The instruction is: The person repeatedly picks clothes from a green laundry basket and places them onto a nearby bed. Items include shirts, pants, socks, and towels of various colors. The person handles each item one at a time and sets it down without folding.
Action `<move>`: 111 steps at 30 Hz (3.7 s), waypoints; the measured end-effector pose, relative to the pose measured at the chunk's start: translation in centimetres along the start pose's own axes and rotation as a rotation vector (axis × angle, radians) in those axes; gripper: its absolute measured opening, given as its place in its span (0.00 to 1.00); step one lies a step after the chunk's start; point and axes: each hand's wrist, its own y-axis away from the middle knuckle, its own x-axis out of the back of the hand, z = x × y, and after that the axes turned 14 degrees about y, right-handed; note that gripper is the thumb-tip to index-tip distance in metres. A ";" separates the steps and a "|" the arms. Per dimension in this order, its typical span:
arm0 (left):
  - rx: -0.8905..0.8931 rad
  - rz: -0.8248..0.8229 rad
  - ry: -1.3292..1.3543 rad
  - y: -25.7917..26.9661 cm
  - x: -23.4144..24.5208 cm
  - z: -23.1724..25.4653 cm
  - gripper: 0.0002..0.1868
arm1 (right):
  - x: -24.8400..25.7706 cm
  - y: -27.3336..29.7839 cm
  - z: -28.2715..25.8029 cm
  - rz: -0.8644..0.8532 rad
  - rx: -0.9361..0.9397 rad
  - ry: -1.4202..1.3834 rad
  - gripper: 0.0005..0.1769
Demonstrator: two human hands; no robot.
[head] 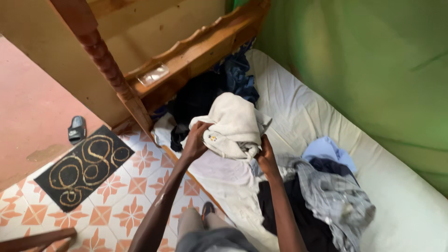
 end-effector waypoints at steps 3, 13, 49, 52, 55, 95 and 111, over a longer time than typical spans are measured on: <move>0.010 0.001 -0.021 -3.5 0.3 -1.6 0.29 | -0.6 -3.4 1.3 0.079 -0.004 0.023 0.45; -0.010 -0.189 -0.003 -12.2 1.9 -8.1 0.34 | -3.5 -11.1 5.3 0.286 0.001 0.134 0.42; 0.477 0.066 0.730 -14.7 -9.1 -20.3 0.24 | -9.1 -18.6 9.7 0.487 -0.207 -0.533 0.26; 0.641 0.078 1.017 -13.2 -10.8 -20.0 0.25 | -8.5 -15.6 9.2 0.616 -0.203 -0.598 0.25; 0.745 0.095 1.258 -11.8 -12.5 -19.3 0.25 | -7.3 -12.5 8.0 0.727 -0.226 -0.609 0.24; 1.440 -1.453 1.410 39.8 -33.3 18.6 0.28 | -11.5 54.1 -4.6 2.295 0.240 -0.459 0.23; 1.448 -1.665 1.385 49.5 -38.5 26.3 0.28 | -9.9 65.3 -5.4 2.424 0.272 -0.419 0.20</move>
